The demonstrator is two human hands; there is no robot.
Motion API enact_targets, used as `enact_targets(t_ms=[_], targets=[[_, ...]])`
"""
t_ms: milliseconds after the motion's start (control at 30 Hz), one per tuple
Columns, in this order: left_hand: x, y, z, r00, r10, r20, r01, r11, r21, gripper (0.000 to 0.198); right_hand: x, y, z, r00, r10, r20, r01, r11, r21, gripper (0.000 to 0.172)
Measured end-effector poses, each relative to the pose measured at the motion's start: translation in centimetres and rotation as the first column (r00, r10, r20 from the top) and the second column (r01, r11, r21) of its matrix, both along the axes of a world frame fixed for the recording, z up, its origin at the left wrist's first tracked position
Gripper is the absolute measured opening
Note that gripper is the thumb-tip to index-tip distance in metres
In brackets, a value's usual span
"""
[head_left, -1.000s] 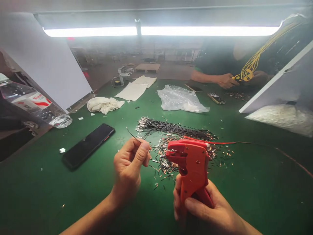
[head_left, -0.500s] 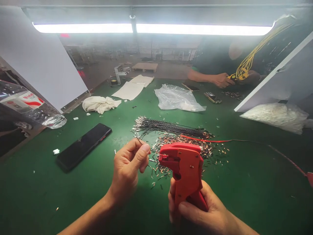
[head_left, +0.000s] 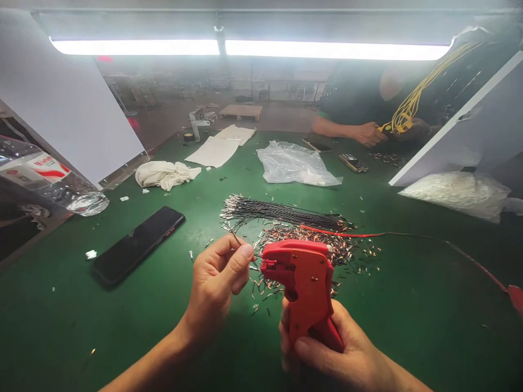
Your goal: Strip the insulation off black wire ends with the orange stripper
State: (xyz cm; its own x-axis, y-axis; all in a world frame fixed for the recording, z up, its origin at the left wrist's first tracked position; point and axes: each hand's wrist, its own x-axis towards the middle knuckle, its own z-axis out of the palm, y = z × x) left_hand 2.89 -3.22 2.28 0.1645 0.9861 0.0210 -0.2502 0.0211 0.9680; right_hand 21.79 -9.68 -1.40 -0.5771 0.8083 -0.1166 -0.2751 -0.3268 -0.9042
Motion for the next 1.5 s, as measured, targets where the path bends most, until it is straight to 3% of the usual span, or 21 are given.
enact_targets(t_ms=[300, 500, 667, 800, 933, 1000, 1100, 1267, 1367, 1433, 1500], targets=[[0.0, 0.0, 0.0, 0.998, -0.045, -0.047, 0.044, 0.999, -0.02, 0.03, 0.0, 0.1, 0.3, 0.999, -0.014, 0.034, 0.013, 1.0, 0.006, 0.03], [0.1, 0.2, -0.1, 0.997, -0.058, -0.048, 0.057, 0.998, -0.035, 0.031, -0.3, 0.2, 0.5, 0.982, -0.16, 0.097, 0.145, 0.978, 0.151, 0.038], [0.2, 0.1, 0.1, 0.998, -0.047, -0.051, 0.044, 0.997, -0.067, 0.033, -0.5, 0.2, 0.6, 0.969, -0.215, 0.12, 0.193, 0.966, 0.169, 0.041], [0.4, 0.2, 0.4, 0.998, -0.059, 0.001, 0.059, 0.993, -0.099, 0.028, -0.7, -0.2, 0.4, 0.956, -0.273, 0.109, 0.264, 0.96, 0.093, 0.045], [0.2, 0.8, 0.5, 0.997, -0.06, 0.04, 0.063, 0.995, -0.082, 0.028, -0.8, -0.6, 0.9, 0.93, -0.346, 0.12, 0.361, 0.922, -0.142, 0.045], [0.0, 1.1, 0.3, 0.998, -0.068, -0.003, 0.068, 0.997, -0.039, 0.028, -0.7, -0.7, 1.4, 0.934, -0.335, 0.125, 0.356, 0.906, -0.229, 0.046], [-0.2, 1.2, 0.2, 0.994, -0.109, -0.028, 0.108, 0.993, -0.044, 0.026, -0.4, -0.7, 1.8, 0.956, -0.274, 0.109, 0.293, 0.924, -0.246, 0.045], [0.0, 1.4, 0.4, 0.997, -0.056, 0.053, 0.064, 0.987, -0.15, 0.027, 0.0, 0.0, 1.0, 0.988, -0.14, -0.067, 0.13, 0.982, -0.135, 0.039], [0.1, 1.6, 0.6, 0.994, -0.054, 0.097, 0.073, 0.975, -0.208, 0.028, 0.2, 0.4, 0.7, 0.96, -0.258, -0.107, 0.252, 0.966, -0.062, 0.036], [0.2, 1.6, 0.5, 0.994, -0.074, 0.075, 0.089, 0.972, -0.219, 0.029, 0.5, 0.7, 0.8, 0.926, -0.375, -0.048, 0.376, 0.927, 0.006, 0.038], [0.5, 1.5, 0.2, 0.995, -0.097, 0.016, 0.098, 0.973, -0.208, 0.031, 0.8, 0.9, 1.2, 0.884, -0.466, 0.049, 0.46, 0.883, 0.097, 0.051]])
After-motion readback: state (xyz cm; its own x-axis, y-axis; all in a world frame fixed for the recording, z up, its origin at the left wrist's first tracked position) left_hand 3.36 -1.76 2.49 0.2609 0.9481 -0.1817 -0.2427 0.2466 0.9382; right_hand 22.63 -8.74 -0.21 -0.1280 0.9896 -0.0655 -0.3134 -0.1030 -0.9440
